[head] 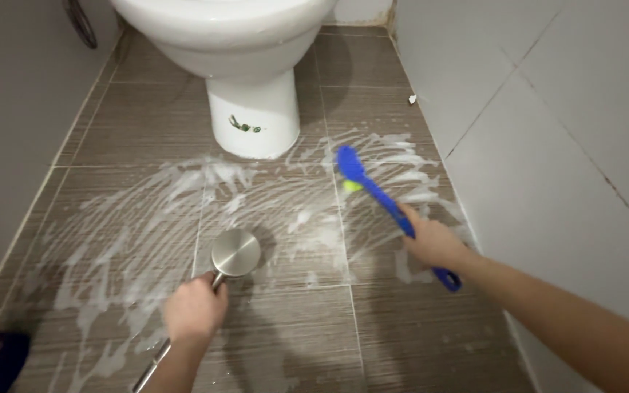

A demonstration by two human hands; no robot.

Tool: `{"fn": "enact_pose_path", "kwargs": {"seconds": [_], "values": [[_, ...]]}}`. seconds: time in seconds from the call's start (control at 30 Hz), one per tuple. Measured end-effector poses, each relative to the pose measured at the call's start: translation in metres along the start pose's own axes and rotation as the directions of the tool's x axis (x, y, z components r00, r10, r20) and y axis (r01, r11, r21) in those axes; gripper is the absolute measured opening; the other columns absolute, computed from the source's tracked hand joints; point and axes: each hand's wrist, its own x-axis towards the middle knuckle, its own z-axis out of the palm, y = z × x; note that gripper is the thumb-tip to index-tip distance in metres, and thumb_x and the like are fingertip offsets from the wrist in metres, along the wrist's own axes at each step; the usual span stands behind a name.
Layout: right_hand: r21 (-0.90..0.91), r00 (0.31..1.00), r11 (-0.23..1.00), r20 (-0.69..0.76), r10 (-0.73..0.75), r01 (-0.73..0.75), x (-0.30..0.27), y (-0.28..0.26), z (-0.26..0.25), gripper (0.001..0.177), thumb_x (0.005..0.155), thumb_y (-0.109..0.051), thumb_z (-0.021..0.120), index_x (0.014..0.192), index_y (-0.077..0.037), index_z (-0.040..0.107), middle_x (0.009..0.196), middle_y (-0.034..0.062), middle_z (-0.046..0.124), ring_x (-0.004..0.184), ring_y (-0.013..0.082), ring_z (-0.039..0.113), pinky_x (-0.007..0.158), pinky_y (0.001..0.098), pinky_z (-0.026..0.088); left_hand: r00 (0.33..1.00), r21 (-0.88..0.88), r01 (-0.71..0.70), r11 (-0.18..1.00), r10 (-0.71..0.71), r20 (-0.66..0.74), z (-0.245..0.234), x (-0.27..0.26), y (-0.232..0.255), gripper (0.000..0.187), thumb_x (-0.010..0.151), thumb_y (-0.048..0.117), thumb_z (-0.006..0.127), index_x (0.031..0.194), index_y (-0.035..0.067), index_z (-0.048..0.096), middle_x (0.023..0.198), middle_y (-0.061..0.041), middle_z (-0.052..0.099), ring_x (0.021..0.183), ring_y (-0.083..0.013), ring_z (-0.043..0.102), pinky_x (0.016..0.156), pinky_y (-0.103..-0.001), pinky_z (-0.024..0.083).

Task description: The person scrubs a soapy tiled floor in a bathroom using a blue scrub brush while holding a small metal cup in the other hand. The scrubbing is focused on the area around the base of a white toilet.

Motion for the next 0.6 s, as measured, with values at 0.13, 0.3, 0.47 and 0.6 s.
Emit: {"fn": "enact_pose_path", "kwargs": {"seconds": [0.13,0.3,0.47,0.6], "values": [[0.106,0.998,0.994,0.057,0.013,-0.019,-0.038,-0.040,-0.028,0.084,0.089,-0.030,0.056,0.164,-0.035,0.019,0.112,0.0265,0.072,0.103,0.0439,0.072,0.090,0.0508,0.055,0.999,0.027,0.014,1.000,-0.013,-0.031,0.001,0.005,-0.016,0.033,0.092,0.048,0.055,0.112,0.029,0.074,0.099,-0.016,0.078,0.097,-0.0406,0.075,0.084,-0.050,0.059],[0.049,0.933,0.992,0.338,-0.126,0.116,-0.082,-0.068,-0.027,0.081,0.105,-0.018,0.047,0.167,-0.037,-0.001,0.076,0.0019,0.066,0.053,0.0099,0.061,0.043,0.0183,0.053,0.997,0.077,0.022,0.997,-0.015,-0.080,0.000,0.014,-0.023,0.036,0.092,0.047,0.052,0.109,0.024,0.074,0.097,-0.018,0.079,0.096,-0.0422,0.076,0.082,-0.052,0.059],[0.024,0.951,0.998,0.307,0.044,-0.054,-0.088,-0.077,-0.059,0.073,0.106,-0.019,0.044,0.165,-0.044,0.009,0.084,0.0059,0.070,0.059,0.0136,0.066,0.047,0.0237,0.056,0.993,0.070,-0.013,0.997,0.021,-0.115,0.003,0.012,-0.029,0.032,0.093,0.045,0.054,0.104,0.023,0.073,0.095,-0.015,0.079,0.094,-0.0406,0.076,0.080,-0.052,0.059],[0.001,0.998,1.000,0.064,-0.009,0.008,-0.018,-0.001,-0.012,0.077,0.094,-0.036,0.057,0.162,-0.041,0.021,0.111,0.0303,0.072,0.102,0.0466,0.072,0.092,0.0514,0.056,0.992,0.067,-0.046,0.997,0.054,-0.118,0.000,0.007,-0.031,0.031,0.095,0.042,0.057,0.103,0.017,0.074,0.092,-0.016,0.079,0.089,-0.0402,0.076,0.075,-0.051,0.060]]}}
